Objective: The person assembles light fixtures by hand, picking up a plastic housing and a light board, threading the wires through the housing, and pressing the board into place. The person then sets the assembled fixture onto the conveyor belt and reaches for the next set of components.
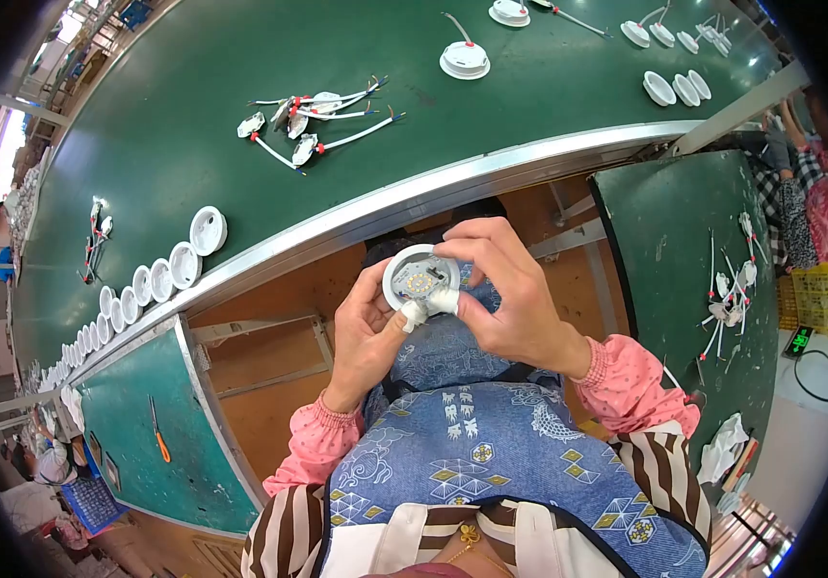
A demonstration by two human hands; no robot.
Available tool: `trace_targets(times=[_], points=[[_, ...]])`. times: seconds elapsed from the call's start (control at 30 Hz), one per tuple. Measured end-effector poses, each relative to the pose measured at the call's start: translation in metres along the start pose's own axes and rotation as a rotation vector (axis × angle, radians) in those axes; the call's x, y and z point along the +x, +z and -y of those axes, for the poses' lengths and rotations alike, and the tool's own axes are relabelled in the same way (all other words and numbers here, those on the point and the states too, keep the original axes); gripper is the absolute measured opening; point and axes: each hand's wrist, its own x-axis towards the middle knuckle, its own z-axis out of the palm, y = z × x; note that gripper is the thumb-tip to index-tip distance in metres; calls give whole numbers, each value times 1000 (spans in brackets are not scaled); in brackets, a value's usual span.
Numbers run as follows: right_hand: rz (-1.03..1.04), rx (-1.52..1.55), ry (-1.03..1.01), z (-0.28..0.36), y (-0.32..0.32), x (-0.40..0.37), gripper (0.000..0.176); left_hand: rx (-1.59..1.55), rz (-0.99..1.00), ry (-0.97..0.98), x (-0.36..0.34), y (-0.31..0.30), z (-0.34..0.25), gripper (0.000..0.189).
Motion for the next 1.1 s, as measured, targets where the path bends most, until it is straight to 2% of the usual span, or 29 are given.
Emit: trace_targets(times=[0.03,0.07,0.17,0.2,0.4,0.57,0.6,0.77,0.87,0.97,1.0,1.03,1.1], points=[[-47,16,50,-1,3,-2,52,25,-4,26,0,2,1,52],[-189,40,82,-1,14,0,42,50,-5,51,1,5,2,50],[-169,113,197,-11,26,-3,39,190,-84,95,2,13,-2,43],[-150,72,148,-7,26,0,37,187,-111,92,2,13,1,41],[-63,144,298,-7,30,2,28,126,-232,76,3,20,6,29],[-156,57,197,-6,40,7,26,156,-294,110,9,20,15,27],[-156,20,181,-6,41,6,26,165,-282,84,10,19,19,27],[-174,205,345,-17,49,4,26,292,-173,49,23,5,18,30],[-247,320,360,-21,54,4,27,661,-244,327,26,7,8,32],[-295,452,455,-9,54,7,29,500,-380,262,17,23,1,47],[-298,492,479,-7,54,7,28,496,-352,264,16,22,7,49],[-296,536,502,-5,55,6,27,380,-360,224,13,24,10,45],[-279,416,341,-12,59,4,25,155,-380,145,9,27,14,36]])
